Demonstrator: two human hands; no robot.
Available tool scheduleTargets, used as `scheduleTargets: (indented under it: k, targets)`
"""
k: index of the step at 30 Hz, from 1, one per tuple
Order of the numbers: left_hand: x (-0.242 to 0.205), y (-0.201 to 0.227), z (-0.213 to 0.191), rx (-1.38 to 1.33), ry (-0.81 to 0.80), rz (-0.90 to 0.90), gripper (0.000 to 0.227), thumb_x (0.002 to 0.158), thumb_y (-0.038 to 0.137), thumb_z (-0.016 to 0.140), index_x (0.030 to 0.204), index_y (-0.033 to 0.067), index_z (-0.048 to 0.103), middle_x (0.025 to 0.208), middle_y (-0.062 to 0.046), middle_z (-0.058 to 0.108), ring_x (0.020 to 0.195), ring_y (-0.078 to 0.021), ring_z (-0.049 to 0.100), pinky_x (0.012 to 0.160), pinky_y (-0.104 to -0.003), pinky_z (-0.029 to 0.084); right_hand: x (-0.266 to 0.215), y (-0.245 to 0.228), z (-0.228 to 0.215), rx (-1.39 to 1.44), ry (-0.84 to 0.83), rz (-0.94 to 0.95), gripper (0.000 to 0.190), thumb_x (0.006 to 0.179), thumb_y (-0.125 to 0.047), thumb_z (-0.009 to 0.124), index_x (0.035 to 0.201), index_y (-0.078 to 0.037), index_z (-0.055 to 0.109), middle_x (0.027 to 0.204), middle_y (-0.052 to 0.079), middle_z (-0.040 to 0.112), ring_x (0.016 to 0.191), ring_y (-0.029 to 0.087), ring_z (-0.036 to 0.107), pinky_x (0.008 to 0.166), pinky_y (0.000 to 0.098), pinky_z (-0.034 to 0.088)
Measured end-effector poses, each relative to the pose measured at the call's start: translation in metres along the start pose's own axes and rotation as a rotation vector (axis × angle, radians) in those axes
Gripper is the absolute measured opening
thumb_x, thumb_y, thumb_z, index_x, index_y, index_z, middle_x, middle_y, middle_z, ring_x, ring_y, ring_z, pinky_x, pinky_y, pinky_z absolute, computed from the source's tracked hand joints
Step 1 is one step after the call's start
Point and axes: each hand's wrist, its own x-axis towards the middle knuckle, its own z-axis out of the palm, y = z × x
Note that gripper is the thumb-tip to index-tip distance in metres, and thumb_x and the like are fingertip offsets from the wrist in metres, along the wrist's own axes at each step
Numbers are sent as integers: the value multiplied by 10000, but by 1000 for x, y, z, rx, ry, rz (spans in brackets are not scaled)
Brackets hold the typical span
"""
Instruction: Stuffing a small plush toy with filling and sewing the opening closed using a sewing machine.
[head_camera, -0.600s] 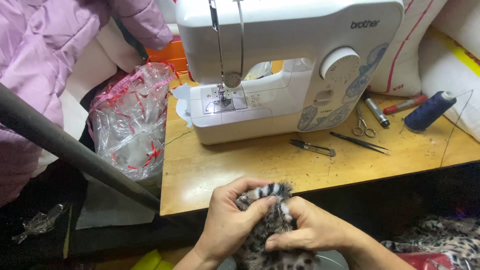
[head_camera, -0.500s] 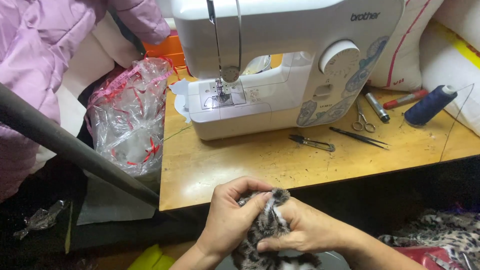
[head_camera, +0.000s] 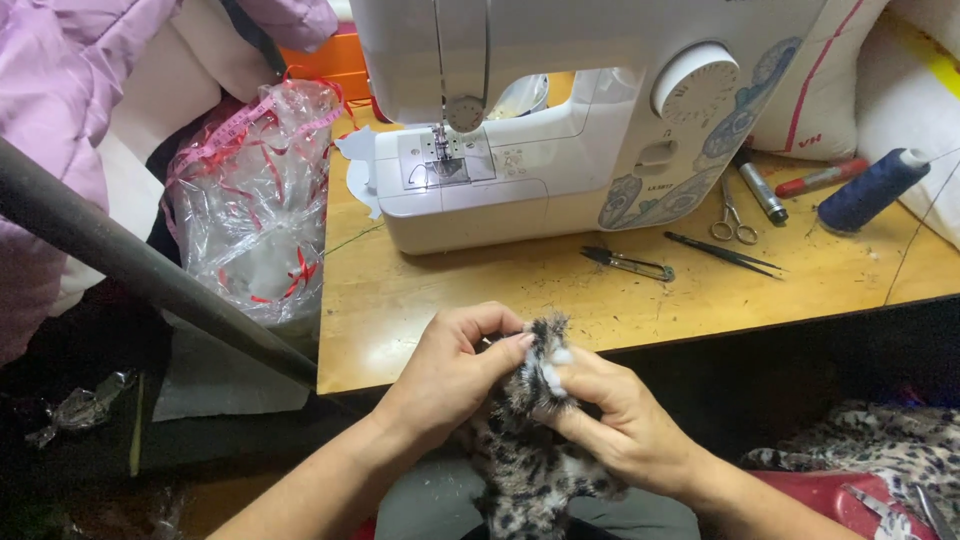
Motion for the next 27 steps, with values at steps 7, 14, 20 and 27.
scheduleTargets:
  k: [7,14,20,27]
  targets:
    - [-3,-4,12,251,-131,-17,178,914,138,685,752,92,744,675,37,674,644,-68,559,615,-263,455,1,18,-6,-81,-531,252,464,960,-324,771,643,-123,498,600,-61,488,522,111,445,493,297,398]
    - [-4,-10,20,205,-131,-2,149,891,173,724,757,110,737,780,24,745,758,-76,654,735,-268,522,5,14,7,76,-635,267,362,901,-413,710,1089,-104,711,1050,36,771,978,173,732,916,293,599]
    - [0,-8,2,-140,-80,30,149,955,178,695,866,61,721,811,-10,711,741,-82,622,694,-246,517,-18,31,23,27,195,-71,211,823,-152,828,964,-40,718,936,65,677,848,176,653,808,304,547]
    - [8,-13,6,-247,-6,-34,123,939,123,709,909,20,770,842,-61,764,751,-130,681,721,-276,563,-7,18,15,14,189,50,196,941,-162,674,1058,-25,751,978,52,750,903,162,710,832,292,578]
